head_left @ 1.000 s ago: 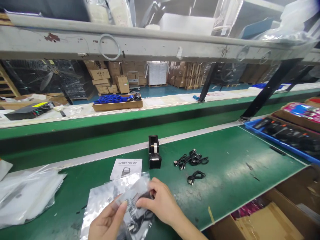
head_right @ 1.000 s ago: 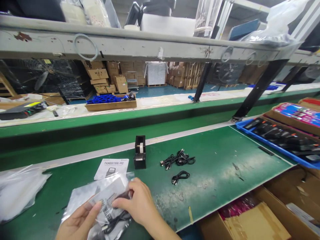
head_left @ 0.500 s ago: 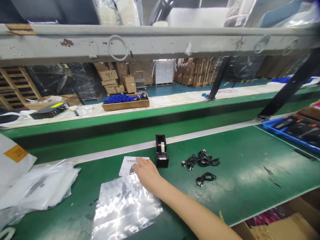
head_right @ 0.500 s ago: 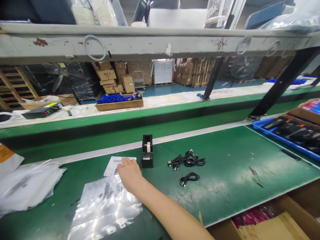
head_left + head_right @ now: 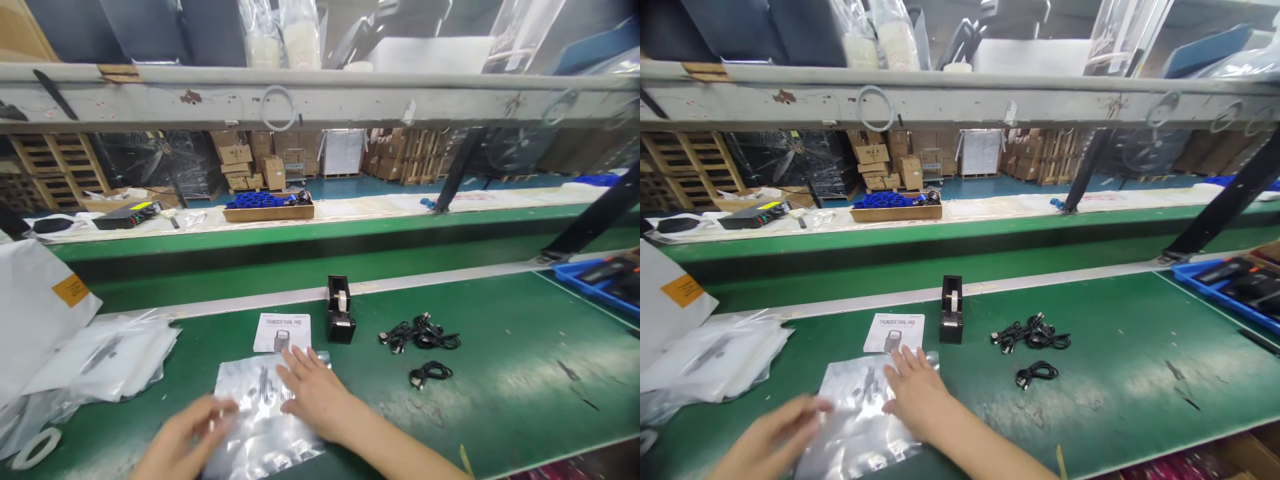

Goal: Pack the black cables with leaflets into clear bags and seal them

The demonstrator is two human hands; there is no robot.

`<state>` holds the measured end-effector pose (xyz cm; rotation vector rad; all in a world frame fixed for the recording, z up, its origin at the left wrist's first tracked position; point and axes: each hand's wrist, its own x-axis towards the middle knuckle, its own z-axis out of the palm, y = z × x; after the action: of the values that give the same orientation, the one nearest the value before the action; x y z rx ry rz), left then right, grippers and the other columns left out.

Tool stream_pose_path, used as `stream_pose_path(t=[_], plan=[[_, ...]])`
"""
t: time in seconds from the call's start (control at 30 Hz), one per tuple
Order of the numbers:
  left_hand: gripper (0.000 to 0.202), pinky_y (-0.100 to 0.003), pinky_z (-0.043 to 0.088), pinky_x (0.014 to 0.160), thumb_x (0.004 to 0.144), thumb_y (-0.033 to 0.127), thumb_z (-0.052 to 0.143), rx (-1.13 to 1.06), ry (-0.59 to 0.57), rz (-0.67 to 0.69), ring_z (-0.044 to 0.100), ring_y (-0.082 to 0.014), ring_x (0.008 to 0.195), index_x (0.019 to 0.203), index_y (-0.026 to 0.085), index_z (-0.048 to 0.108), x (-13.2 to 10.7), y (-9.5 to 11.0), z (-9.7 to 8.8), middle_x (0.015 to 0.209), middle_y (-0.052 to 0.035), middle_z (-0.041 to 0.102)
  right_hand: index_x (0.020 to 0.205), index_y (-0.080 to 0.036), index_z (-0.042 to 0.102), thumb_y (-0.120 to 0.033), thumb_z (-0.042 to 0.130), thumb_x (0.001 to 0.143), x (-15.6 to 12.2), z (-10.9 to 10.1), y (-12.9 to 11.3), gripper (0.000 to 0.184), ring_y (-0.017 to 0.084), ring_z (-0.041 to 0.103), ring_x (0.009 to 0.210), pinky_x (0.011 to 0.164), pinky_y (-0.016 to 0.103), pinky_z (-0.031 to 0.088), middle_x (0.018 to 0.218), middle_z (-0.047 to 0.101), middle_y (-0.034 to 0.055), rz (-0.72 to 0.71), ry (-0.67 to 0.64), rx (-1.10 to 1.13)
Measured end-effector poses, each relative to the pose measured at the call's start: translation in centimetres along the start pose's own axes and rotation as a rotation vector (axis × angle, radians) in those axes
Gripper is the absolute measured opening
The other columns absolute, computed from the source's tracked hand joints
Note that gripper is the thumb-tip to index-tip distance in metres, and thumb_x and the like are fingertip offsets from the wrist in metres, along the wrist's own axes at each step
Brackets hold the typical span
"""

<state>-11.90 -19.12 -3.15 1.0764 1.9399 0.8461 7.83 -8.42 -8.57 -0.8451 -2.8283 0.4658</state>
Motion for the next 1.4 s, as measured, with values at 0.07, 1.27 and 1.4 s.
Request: stream_pose_path(t=[0.07,1.27,1.4], plan=[[0.045,-0.034,0.046,0.078,0.072,0.054,0.045,0.276,0.070,0.198,0.060,-0.0230,0.085,0.099,0.021,0.061,4.7,0.8,1.4,0.094,-0.0064,0.065,0.131,-0.015,0.034,-0.043,0.043,0.084,-1.5,0.6,-0.4,0.056,0.029,0.019,0.130,0.105,0.050,0.019,0.140,0.027,0.0149,0.007,-0.012,0.067],[0.037,-0.033,0.041,0.062,0.069,0.057,0.051,0.049,0.174,0.183,0.049,-0.0172,0.061,0.088,0.025,0.050,0.2,2.6,10.0,0.067,0.0030,0.049,0.118,-0.021,0.038,-0.034,0.052,0.078,-9.9,-3.9,3.3,0.044,0.015,0.059,0.065,0.059,0.026,0.043,0.075,0.061,-0.0003,0.687,0.452,1.220],[0.030,-0.035,0.039,0.068,0.072,0.053,0.049,0.180,0.039,0.298,0.050,-0.0223,0.075,0.076,0.025,0.058,0.0,0.6,10.8,0.076,-0.0014,0.056,0.061,-0.018,0.047,-0.039,0.042,0.081,-12.6,-3.8,5.1,0.030,0.014,0.048,0.060,0.056,0.026,0.036,0.062,0.050,-0.0003,0.760,0.347,0.680]])
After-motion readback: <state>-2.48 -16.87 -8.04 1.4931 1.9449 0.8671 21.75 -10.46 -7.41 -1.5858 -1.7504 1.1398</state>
